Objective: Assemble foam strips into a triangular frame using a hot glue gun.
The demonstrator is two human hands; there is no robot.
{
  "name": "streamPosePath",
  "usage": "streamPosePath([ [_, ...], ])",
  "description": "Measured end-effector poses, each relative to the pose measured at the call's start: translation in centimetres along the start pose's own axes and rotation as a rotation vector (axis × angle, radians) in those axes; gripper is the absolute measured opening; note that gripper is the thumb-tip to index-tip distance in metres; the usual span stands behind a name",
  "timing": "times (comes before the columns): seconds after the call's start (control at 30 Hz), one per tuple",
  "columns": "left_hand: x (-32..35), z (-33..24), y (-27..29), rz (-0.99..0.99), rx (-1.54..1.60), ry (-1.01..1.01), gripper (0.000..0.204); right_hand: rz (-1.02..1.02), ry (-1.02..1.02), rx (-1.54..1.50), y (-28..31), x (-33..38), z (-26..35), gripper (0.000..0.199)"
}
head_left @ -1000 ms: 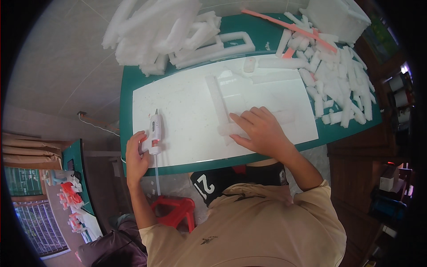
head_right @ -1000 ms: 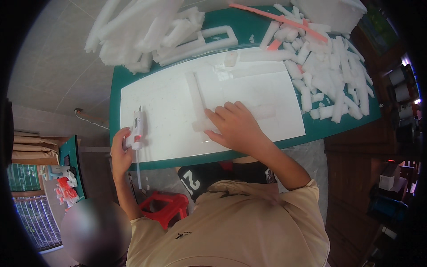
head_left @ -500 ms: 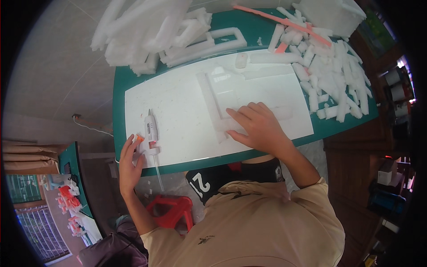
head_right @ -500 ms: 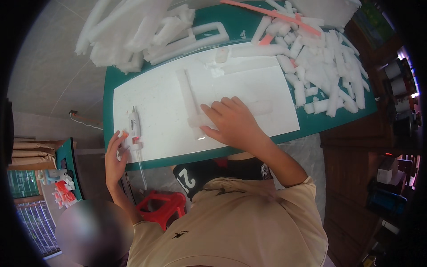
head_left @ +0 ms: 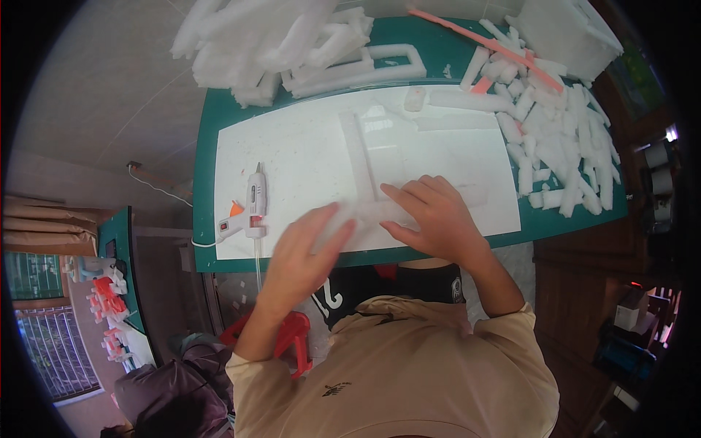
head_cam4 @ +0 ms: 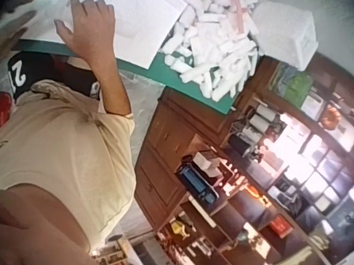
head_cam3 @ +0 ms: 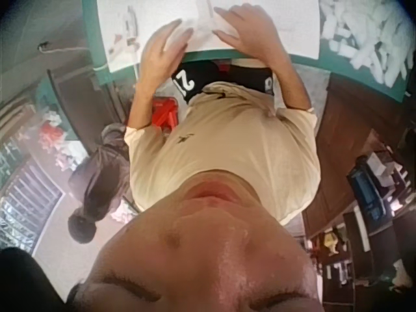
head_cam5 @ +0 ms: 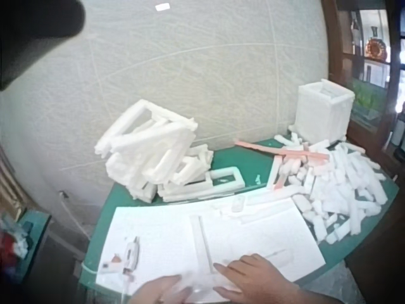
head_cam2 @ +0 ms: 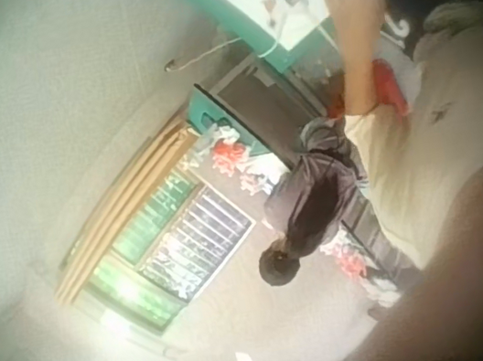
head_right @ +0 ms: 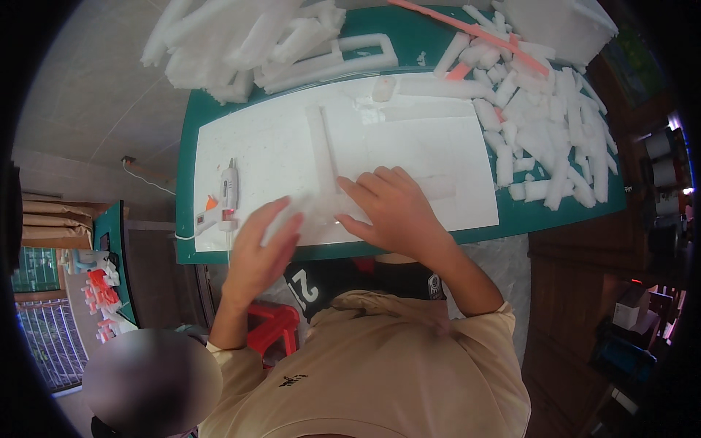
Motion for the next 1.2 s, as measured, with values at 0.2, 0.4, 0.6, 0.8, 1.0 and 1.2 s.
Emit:
streamPosePath([
  [0.2, -1.9, -1.6, -2.0, -0.009, 0.042, -0.165, 0.045, 0.03, -0.026, -0.061, 0.8, 0.8, -0.1, 0.043],
  [0.4, -2.0, -2.0, -2.5, -0.023, 0.005, -0.249, 0.043, 0.08, -0.055, -0.126, 0.7, 1.4, -0.4, 0.047],
  [0.6, -1.9, -2.2, -2.4, -0.046, 0.051, -0.198, 0.042, 0.22, -0.01, -0.203, 1.6, 1.6, -0.7, 0.058],
  [0.8, -2.1, -2.2, -2.5, -0.05, 0.128, -0.136, 0.042, 0.187, -0.036, -0.173, 2.0, 1.8, -0.4, 0.057],
  [1.0, -2.5, -2.4, -2.4, 0.012, 0.332, 0.156, 0.033, 0.09, -0.043, -0.17, 2.2, 1.7, -0.2, 0.049],
  [1.2, -2.3, -1.8, -2.8, 0.071, 0.538, 0.484, 0.02, 0.027, -0.052, -0.149, 2.2, 1.7, -0.1, 0.038],
])
Point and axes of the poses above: each hand's wrist, its own x-axis away from the middle knuckle, its own y-axis out of the back of the hand, z = x × y, the point moved 2 cm from there along -x, towards the middle knuckle, and after that the axes turned 13 degrees about -z, right-handed, at the moved point
